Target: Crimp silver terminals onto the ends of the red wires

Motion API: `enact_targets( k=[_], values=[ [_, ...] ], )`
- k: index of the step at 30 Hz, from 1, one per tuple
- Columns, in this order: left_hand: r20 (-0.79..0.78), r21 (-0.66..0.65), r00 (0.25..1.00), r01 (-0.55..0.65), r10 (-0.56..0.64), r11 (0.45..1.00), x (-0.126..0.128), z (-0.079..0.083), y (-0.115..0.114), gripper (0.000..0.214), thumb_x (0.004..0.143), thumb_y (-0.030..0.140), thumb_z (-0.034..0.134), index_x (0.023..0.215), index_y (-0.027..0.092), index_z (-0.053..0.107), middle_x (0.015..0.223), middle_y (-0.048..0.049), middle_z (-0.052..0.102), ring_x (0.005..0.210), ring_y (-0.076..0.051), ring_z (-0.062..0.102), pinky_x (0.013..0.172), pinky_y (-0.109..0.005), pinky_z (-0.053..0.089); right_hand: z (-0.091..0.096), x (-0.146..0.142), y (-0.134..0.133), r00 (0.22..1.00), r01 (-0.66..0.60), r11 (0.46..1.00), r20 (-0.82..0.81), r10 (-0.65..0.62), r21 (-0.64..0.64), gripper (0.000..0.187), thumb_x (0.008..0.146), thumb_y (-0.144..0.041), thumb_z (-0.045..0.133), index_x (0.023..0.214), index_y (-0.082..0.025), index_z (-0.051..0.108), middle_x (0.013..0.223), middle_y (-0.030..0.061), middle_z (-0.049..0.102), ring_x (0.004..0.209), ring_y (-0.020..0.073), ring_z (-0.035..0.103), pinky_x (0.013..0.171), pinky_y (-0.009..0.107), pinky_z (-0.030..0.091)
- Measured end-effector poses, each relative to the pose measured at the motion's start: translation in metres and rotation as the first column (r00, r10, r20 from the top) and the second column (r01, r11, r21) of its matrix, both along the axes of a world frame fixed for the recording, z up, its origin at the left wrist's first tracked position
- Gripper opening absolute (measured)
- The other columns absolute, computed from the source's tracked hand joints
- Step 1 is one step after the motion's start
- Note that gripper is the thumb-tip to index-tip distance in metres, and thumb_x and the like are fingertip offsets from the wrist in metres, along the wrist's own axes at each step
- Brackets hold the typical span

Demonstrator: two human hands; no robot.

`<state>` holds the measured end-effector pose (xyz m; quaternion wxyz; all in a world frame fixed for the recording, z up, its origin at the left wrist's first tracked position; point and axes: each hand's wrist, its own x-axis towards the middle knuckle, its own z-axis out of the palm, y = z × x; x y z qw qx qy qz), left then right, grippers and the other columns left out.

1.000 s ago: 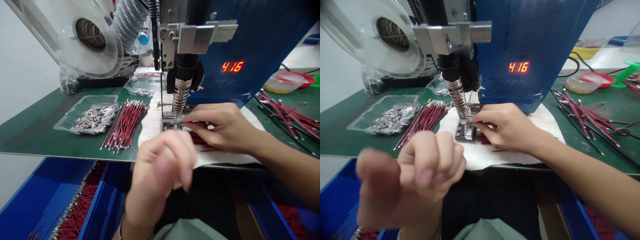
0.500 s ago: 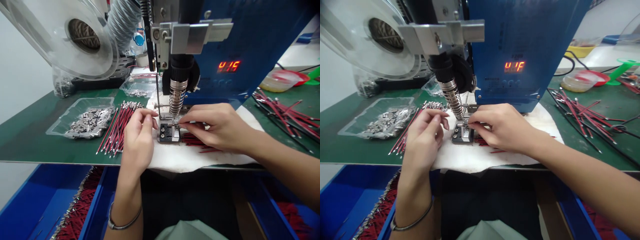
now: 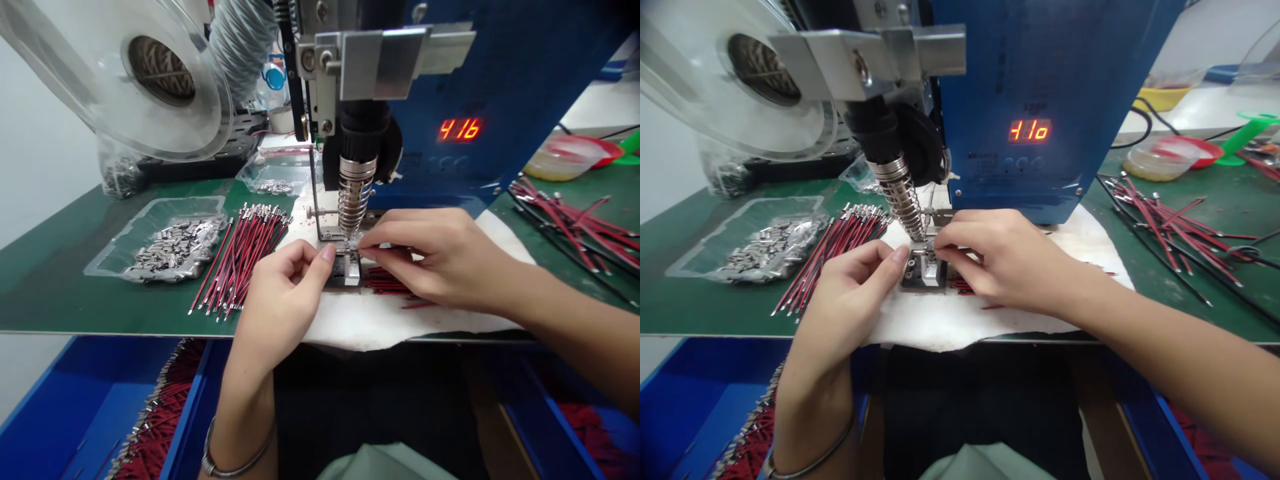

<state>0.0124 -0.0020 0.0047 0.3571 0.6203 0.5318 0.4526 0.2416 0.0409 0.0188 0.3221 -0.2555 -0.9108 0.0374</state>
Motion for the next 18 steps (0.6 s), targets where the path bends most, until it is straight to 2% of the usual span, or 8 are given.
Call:
enact_targets(
  k=[18],
  values=[
    [-0.035, -0.034, 0.999, 0.008, -0.009, 0.999, 0.0001, -0.0004, -0.0019, 0.035, 0.093, 0.038, 0.069, 0.067, 0.02, 0.055, 0.06, 0.0042, 0.042, 0.056, -0.01, 0.035, 0.049, -0.024, 0.024, 0.0001, -0.0012, 0.0007, 1.0, 0.0, 1.0, -0.019, 0.0, -0.025, 0.021, 0.106, -0.015, 0.062, 0.103, -0.021, 0.081, 0.092, 0.0055, 0.081, 0.077, 0.0193, 0.075, 0.067, 0.031, 0.054]
  ],
)
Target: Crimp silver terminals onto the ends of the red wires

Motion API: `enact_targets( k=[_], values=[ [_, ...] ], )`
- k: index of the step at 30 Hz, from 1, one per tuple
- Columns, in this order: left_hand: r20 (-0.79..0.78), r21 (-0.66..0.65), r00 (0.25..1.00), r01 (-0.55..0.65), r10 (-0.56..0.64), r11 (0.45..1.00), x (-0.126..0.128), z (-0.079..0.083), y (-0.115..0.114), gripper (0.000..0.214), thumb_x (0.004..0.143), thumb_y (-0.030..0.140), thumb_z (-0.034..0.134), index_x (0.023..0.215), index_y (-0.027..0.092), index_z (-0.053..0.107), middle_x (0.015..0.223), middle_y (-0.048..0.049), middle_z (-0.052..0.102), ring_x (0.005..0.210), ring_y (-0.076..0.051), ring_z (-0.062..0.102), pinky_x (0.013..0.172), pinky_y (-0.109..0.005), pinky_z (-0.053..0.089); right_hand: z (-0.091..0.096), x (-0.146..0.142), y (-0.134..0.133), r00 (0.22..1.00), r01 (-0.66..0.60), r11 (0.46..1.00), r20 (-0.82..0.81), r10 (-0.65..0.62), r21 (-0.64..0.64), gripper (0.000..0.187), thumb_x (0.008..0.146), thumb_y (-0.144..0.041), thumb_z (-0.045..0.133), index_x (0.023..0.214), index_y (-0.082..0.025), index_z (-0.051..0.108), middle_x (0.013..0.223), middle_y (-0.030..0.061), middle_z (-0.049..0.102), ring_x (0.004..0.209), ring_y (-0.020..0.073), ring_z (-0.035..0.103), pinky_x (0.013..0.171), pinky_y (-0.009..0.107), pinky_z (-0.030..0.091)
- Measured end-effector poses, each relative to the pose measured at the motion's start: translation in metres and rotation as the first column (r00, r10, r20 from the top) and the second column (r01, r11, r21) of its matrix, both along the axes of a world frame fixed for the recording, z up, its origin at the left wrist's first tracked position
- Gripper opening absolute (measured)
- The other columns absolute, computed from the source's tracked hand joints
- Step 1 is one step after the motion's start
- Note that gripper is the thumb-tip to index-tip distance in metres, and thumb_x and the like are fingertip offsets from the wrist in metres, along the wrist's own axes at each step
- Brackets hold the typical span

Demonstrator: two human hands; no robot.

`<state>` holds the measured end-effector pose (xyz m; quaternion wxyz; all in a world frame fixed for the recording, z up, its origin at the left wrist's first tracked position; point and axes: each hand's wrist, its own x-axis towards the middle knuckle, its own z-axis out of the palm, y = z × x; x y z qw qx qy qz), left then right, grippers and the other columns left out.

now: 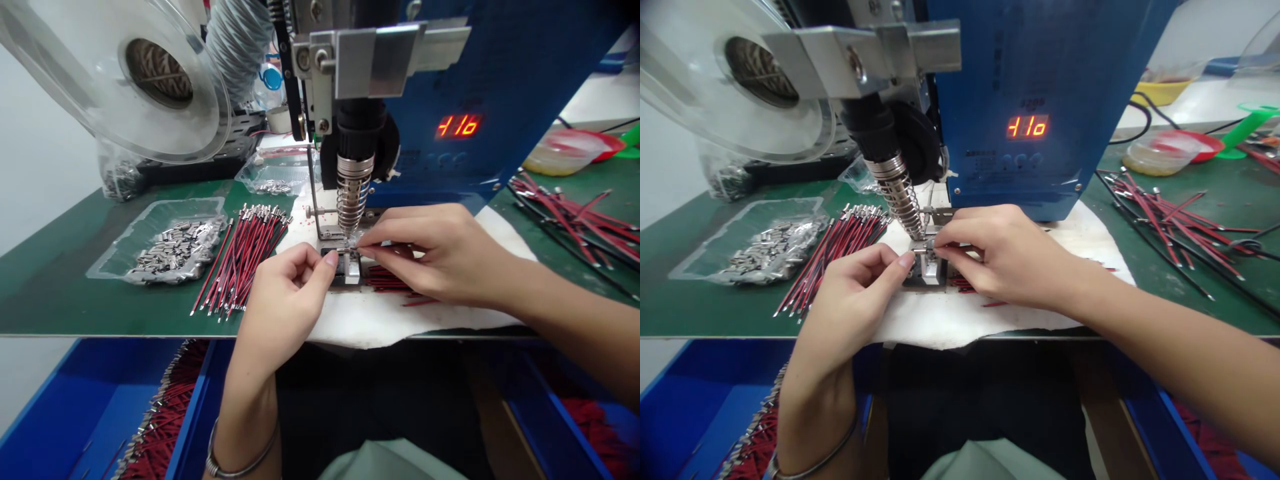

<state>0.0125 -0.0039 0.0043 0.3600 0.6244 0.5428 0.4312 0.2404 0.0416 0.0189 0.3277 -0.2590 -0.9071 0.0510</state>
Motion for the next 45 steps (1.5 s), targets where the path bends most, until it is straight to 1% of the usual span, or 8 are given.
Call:
enact_targets(
  k=[4, 14, 19, 25, 32, 37, 41, 45],
  values=[
    [-0.015, 0.001, 1.0, -0.011, 0.011, 1.0, -0.0004, -0.0012, 0.0004, 0.035, 0.094, 0.038, 0.068, 0.067, 0.02, 0.055, 0.059, 0.0044, 0.042, 0.056, -0.01, 0.034, 0.049, -0.024, 0.024, 0.0002, 0.0, 0.0003, 1.0, -0.006, 1.0, -0.006, 0.006, 0.017, 0.021, 0.106, -0.014, 0.062, 0.102, -0.02, 0.081, 0.091, 0.0058, 0.081, 0.076, 0.0192, 0.075, 0.066, 0.031, 0.054],
    [-0.034, 0.01, 0.999, -0.016, 0.016, 1.0, 0.0005, 0.0006, 0.0003, 0.036, 0.093, 0.037, 0.067, 0.065, 0.02, 0.053, 0.058, 0.0046, 0.04, 0.056, -0.01, 0.033, 0.05, -0.025, 0.024, 0.0001, 0.0004, -0.0003, 1.0, -0.007, 1.0, -0.002, 0.007, 0.005, 0.021, 0.106, -0.014, 0.061, 0.103, -0.019, 0.081, 0.092, 0.0065, 0.081, 0.076, 0.0193, 0.074, 0.067, 0.031, 0.053],
    [-0.041, 0.004, 0.999, -0.021, 0.021, 1.0, -0.0004, 0.0006, -0.0011, 0.037, 0.093, 0.037, 0.068, 0.065, 0.02, 0.052, 0.058, 0.0043, 0.04, 0.057, -0.011, 0.035, 0.051, -0.025, 0.025, -0.0009, 0.0, 0.0002, 1.0, -0.002, 1.0, -0.001, 0.002, 0.0, 0.021, 0.107, -0.016, 0.06, 0.102, -0.021, 0.08, 0.093, 0.006, 0.081, 0.078, 0.0195, 0.074, 0.067, 0.031, 0.055],
    [-0.036, -0.003, 0.999, -0.025, 0.024, 1.0, -0.0005, 0.0021, 0.0, 0.037, 0.093, 0.037, 0.07, 0.065, 0.02, 0.053, 0.059, 0.0037, 0.041, 0.057, -0.011, 0.035, 0.052, -0.025, 0.025, 0.001, -0.0003, -0.0004, 1.0, 0.019, 0.999, 0.007, -0.019, -0.039, 0.021, 0.106, -0.017, 0.061, 0.102, -0.025, 0.081, 0.093, 0.0054, 0.082, 0.079, 0.0212, 0.076, 0.069, 0.034, 0.057],
    [-0.038, -0.002, 0.999, -0.025, 0.025, 1.0, 0.0009, 0.0007, -0.0006, 0.037, 0.094, 0.037, 0.07, 0.066, 0.02, 0.053, 0.06, 0.0037, 0.041, 0.057, -0.011, 0.035, 0.052, -0.025, 0.025, 0.0006, -0.0001, 0.0001, 1.0, 0.008, 1.0, 0.006, -0.008, -0.021, 0.021, 0.106, -0.017, 0.061, 0.102, -0.024, 0.081, 0.093, 0.0053, 0.081, 0.077, 0.0206, 0.075, 0.068, 0.032, 0.055],
    [-0.047, 0.004, 0.998, -0.031, 0.031, 1.0, 0.0006, -0.0002, -0.0001, 0.037, 0.096, 0.037, 0.069, 0.067, 0.02, 0.054, 0.06, 0.004, 0.042, 0.058, -0.011, 0.036, 0.052, -0.025, 0.026, 0.0, 0.0001, 0.0003, 1.0, -0.005, 1.0, 0.002, 0.005, -0.002, 0.021, 0.107, -0.016, 0.061, 0.103, -0.021, 0.081, 0.092, 0.006, 0.081, 0.077, 0.0195, 0.074, 0.067, 0.031, 0.054],
    [-0.055, 0.009, 0.997, -0.062, 0.062, 0.998, -0.0004, -0.0007, 0.0002, 0.036, 0.096, 0.038, 0.07, 0.068, 0.019, 0.056, 0.06, 0.0034, 0.044, 0.058, -0.012, 0.038, 0.053, -0.025, 0.028, 0.0003, 0.0003, -0.0002, 1.0, 0.007, 1.0, 0.01, -0.007, -0.012, 0.02, 0.106, -0.016, 0.062, 0.103, -0.022, 0.081, 0.093, 0.0051, 0.081, 0.076, 0.0194, 0.074, 0.067, 0.031, 0.054],
    [-0.047, 0.001, 0.997, -0.068, 0.068, 0.998, -0.0003, -0.0016, 0.0003, 0.036, 0.096, 0.04, 0.072, 0.07, 0.019, 0.058, 0.06, 0.0031, 0.045, 0.059, -0.013, 0.04, 0.054, -0.025, 0.029, 0.0006, 0.0003, 0.0002, 1.0, 0.003, 1.0, 0.01, -0.003, -0.007, 0.02, 0.106, -0.016, 0.062, 0.103, -0.022, 0.081, 0.095, 0.0058, 0.082, 0.077, 0.0199, 0.075, 0.067, 0.032, 0.054]
  ],
)
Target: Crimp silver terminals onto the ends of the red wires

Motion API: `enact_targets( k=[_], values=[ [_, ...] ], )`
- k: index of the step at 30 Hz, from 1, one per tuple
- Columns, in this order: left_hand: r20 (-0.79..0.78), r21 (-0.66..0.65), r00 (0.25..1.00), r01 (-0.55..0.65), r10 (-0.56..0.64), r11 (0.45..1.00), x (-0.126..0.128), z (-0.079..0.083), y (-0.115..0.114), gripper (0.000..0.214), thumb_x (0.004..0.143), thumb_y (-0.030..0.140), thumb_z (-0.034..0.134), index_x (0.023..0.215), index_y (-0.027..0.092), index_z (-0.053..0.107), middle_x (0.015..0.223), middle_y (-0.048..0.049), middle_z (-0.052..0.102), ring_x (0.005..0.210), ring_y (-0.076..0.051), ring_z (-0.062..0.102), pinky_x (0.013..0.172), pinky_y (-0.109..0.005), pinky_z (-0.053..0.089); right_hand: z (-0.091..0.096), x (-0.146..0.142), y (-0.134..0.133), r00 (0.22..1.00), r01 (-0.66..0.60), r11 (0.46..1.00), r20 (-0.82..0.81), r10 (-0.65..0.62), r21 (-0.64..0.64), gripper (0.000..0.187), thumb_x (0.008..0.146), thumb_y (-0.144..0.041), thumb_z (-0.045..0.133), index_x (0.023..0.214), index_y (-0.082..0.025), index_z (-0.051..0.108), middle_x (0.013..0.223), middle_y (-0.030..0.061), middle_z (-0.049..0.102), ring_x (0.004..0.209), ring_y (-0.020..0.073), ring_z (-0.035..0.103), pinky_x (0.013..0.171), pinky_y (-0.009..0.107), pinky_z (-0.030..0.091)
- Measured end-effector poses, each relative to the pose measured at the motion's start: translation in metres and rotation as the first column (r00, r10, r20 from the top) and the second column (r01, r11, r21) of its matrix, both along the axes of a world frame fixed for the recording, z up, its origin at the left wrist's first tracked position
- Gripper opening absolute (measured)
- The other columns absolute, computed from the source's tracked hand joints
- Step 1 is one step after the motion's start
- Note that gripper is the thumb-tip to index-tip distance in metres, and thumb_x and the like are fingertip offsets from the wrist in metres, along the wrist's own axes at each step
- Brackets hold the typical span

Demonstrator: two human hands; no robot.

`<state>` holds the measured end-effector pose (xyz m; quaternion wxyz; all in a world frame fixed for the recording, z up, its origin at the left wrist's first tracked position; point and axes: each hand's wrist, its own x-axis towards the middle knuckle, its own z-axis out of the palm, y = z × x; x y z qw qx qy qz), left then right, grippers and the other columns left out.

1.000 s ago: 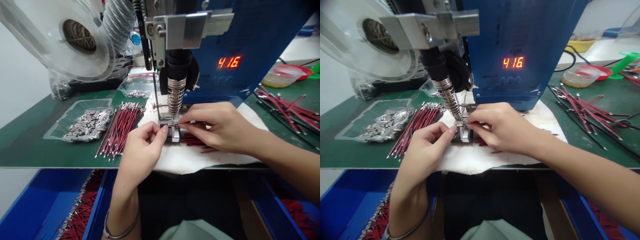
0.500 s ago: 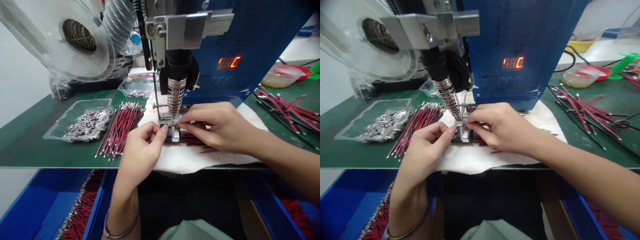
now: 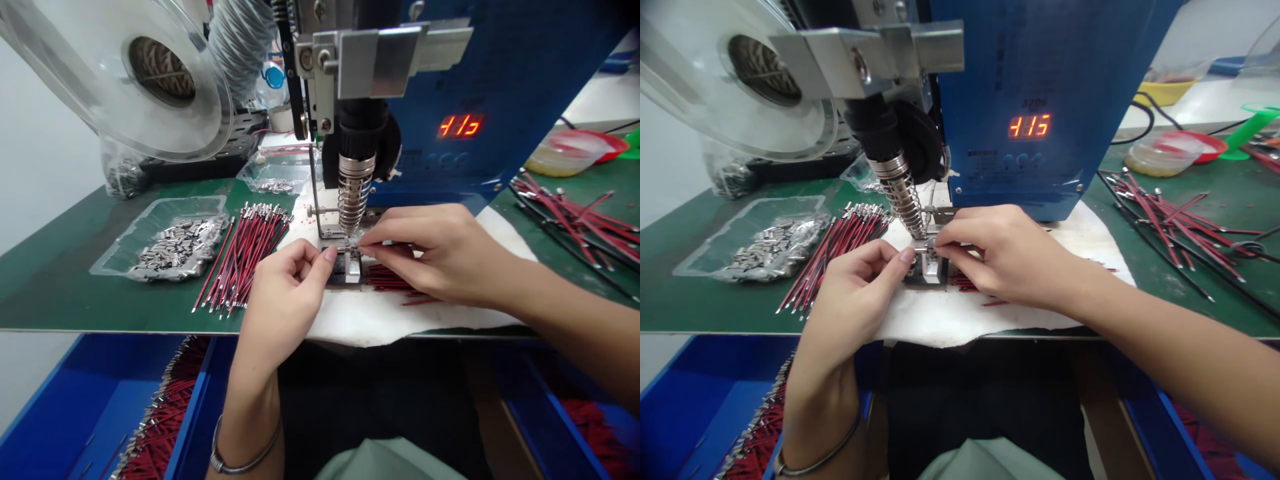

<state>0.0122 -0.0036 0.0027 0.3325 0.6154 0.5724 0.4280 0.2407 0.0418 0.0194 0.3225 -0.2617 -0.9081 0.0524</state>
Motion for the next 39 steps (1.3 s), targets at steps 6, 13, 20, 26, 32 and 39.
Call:
enact_targets(
  k=[6, 13, 20, 26, 32, 39],
  values=[
    [0.001, 0.013, 1.0, -0.008, 0.008, 1.0, 0.0005, 0.0003, 0.0004, 0.035, 0.094, 0.039, 0.073, 0.068, 0.02, 0.058, 0.058, 0.0034, 0.045, 0.057, -0.012, 0.04, 0.053, -0.025, 0.029, 0.0002, 0.0002, 0.0001, 1.0, 0.02, 1.0, 0.008, -0.02, -0.015, 0.021, 0.106, -0.017, 0.062, 0.104, -0.024, 0.082, 0.096, 0.0061, 0.083, 0.077, 0.0207, 0.075, 0.069, 0.033, 0.056],
    [0.001, 0.018, 1.0, -0.006, 0.006, 1.0, 0.0009, 0.0012, 0.0014, 0.035, 0.094, 0.038, 0.073, 0.068, 0.02, 0.058, 0.057, 0.0038, 0.044, 0.057, -0.012, 0.039, 0.052, -0.025, 0.029, 0.0002, 0.0002, -0.0002, 1.0, 0.009, 1.0, 0.008, -0.009, -0.001, 0.02, 0.106, -0.016, 0.062, 0.103, -0.021, 0.081, 0.094, 0.006, 0.082, 0.078, 0.0198, 0.075, 0.068, 0.032, 0.055],
    [-0.009, 0.004, 1.0, -0.015, 0.015, 1.0, 0.0019, 0.0012, 0.0006, 0.035, 0.094, 0.039, 0.073, 0.068, 0.019, 0.059, 0.058, 0.0034, 0.045, 0.057, -0.012, 0.04, 0.053, -0.025, 0.03, 0.0006, -0.0004, -0.0003, 1.0, 0.015, 1.0, 0.012, -0.014, -0.013, 0.021, 0.106, -0.018, 0.061, 0.102, -0.023, 0.081, 0.093, 0.0059, 0.082, 0.076, 0.0206, 0.074, 0.069, 0.033, 0.056],
    [-0.006, 0.008, 1.0, -0.018, 0.018, 1.0, 0.0005, 0.0, -0.0001, 0.036, 0.094, 0.039, 0.073, 0.068, 0.019, 0.059, 0.058, 0.0031, 0.046, 0.057, -0.012, 0.04, 0.053, -0.025, 0.03, 0.0003, -0.0009, -0.0006, 1.0, 0.014, 1.0, 0.012, -0.014, -0.014, 0.021, 0.106, -0.018, 0.061, 0.102, -0.024, 0.081, 0.093, 0.0057, 0.082, 0.076, 0.0208, 0.075, 0.069, 0.033, 0.057],
    [-0.008, 0.002, 1.0, -0.017, 0.017, 1.0, 0.0004, -0.0005, 0.0001, 0.036, 0.096, 0.04, 0.072, 0.07, 0.019, 0.059, 0.059, 0.0034, 0.046, 0.058, -0.012, 0.039, 0.053, -0.025, 0.03, 0.0008, -0.0008, -0.0007, 1.0, 0.001, 1.0, -0.005, -0.001, 0.008, 0.021, 0.106, -0.016, 0.062, 0.102, -0.022, 0.081, 0.093, 0.0057, 0.082, 0.075, 0.0199, 0.074, 0.067, 0.032, 0.055],
    [-0.009, 0.003, 1.0, -0.023, 0.023, 1.0, 0.0012, 0.0, 0.0004, 0.036, 0.096, 0.04, 0.072, 0.069, 0.02, 0.059, 0.058, 0.0034, 0.046, 0.057, -0.012, 0.04, 0.053, -0.025, 0.03, 0.0007, -0.0019, -0.0013, 1.0, 0.007, 1.0, -0.003, -0.007, -0.01, 0.02, 0.106, -0.017, 0.062, 0.102, -0.023, 0.08, 0.093, 0.0054, 0.082, 0.076, 0.0207, 0.075, 0.068, 0.033, 0.055]
  ],
)
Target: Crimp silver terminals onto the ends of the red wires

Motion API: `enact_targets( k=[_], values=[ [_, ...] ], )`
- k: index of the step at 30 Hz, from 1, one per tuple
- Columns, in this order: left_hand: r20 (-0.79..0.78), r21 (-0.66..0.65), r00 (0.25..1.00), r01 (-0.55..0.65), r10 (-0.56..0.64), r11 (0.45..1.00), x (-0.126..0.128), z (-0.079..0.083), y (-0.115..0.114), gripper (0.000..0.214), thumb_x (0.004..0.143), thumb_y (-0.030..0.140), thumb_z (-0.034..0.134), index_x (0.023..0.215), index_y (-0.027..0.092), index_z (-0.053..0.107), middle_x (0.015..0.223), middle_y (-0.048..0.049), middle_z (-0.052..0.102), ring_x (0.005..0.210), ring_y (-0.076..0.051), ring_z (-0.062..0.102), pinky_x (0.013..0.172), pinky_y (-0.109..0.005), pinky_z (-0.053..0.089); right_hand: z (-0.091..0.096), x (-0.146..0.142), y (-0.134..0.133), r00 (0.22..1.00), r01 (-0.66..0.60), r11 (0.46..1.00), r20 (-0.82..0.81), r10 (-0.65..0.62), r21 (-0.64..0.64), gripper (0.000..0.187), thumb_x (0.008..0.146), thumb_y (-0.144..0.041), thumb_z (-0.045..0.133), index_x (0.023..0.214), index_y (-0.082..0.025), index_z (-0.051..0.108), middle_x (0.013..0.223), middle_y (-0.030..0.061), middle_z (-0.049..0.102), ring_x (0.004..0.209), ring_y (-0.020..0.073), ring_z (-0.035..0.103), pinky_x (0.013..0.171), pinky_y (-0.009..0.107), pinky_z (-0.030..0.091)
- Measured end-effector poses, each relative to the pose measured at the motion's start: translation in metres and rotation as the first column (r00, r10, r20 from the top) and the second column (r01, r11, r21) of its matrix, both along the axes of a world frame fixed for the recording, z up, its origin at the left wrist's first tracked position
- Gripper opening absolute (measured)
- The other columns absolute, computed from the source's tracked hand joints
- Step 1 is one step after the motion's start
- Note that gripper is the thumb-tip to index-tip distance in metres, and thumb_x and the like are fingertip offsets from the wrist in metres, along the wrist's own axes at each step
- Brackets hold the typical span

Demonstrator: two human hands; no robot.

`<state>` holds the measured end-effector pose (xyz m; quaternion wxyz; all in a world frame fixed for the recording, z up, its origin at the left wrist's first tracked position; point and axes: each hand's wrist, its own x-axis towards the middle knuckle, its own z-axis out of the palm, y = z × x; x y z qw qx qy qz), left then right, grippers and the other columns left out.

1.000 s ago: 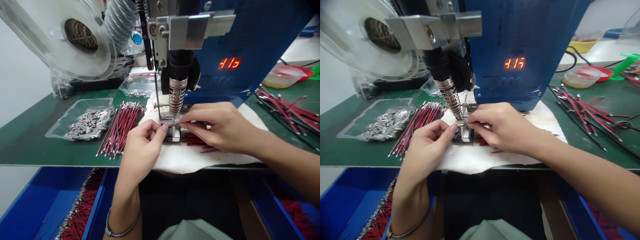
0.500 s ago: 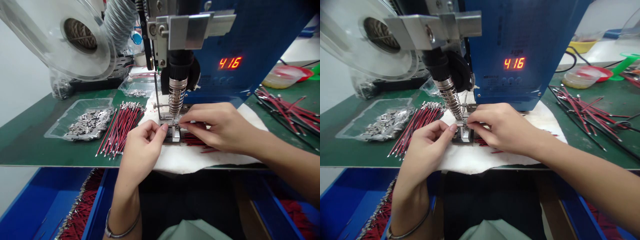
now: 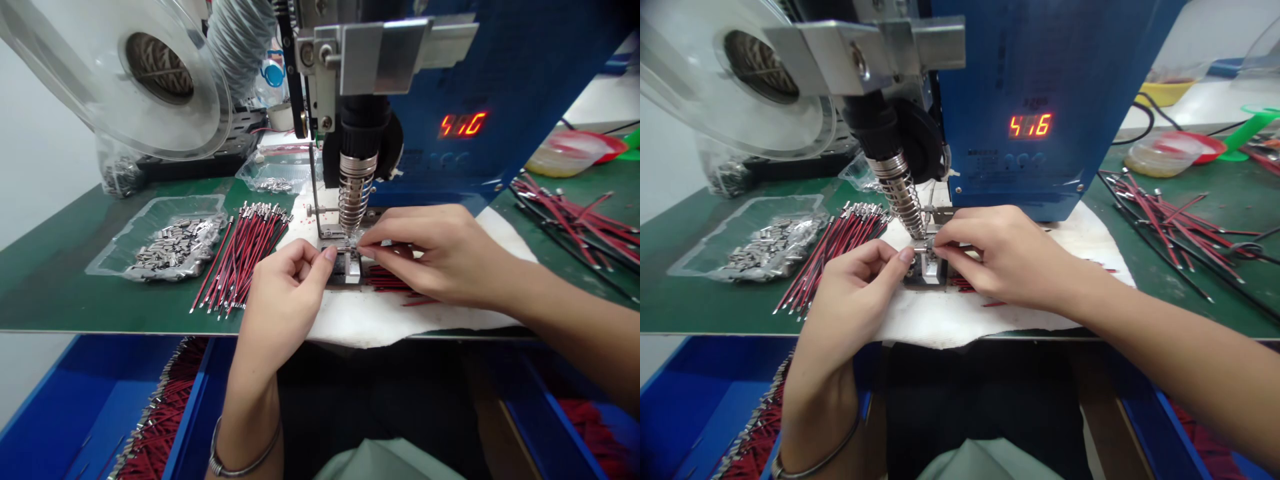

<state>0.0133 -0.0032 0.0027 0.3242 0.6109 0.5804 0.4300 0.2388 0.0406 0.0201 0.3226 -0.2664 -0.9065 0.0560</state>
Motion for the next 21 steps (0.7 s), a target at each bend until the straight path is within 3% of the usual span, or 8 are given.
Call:
enact_targets(
  k=[21],
  values=[
    [-0.005, 0.015, 1.0, 0.001, -0.001, 1.0, 0.0009, -0.0006, -0.0001, 0.037, 0.095, 0.041, 0.071, 0.068, 0.021, 0.057, 0.058, 0.0044, 0.044, 0.055, -0.012, 0.038, 0.051, -0.026, 0.028, -0.0021, -0.0022, 0.0019, 1.0, 0.005, 0.999, -0.02, -0.004, 0.046, 0.021, 0.106, -0.015, 0.063, 0.102, -0.019, 0.083, 0.091, 0.0059, 0.083, 0.073, 0.0197, 0.075, 0.065, 0.031, 0.053]
  ],
)
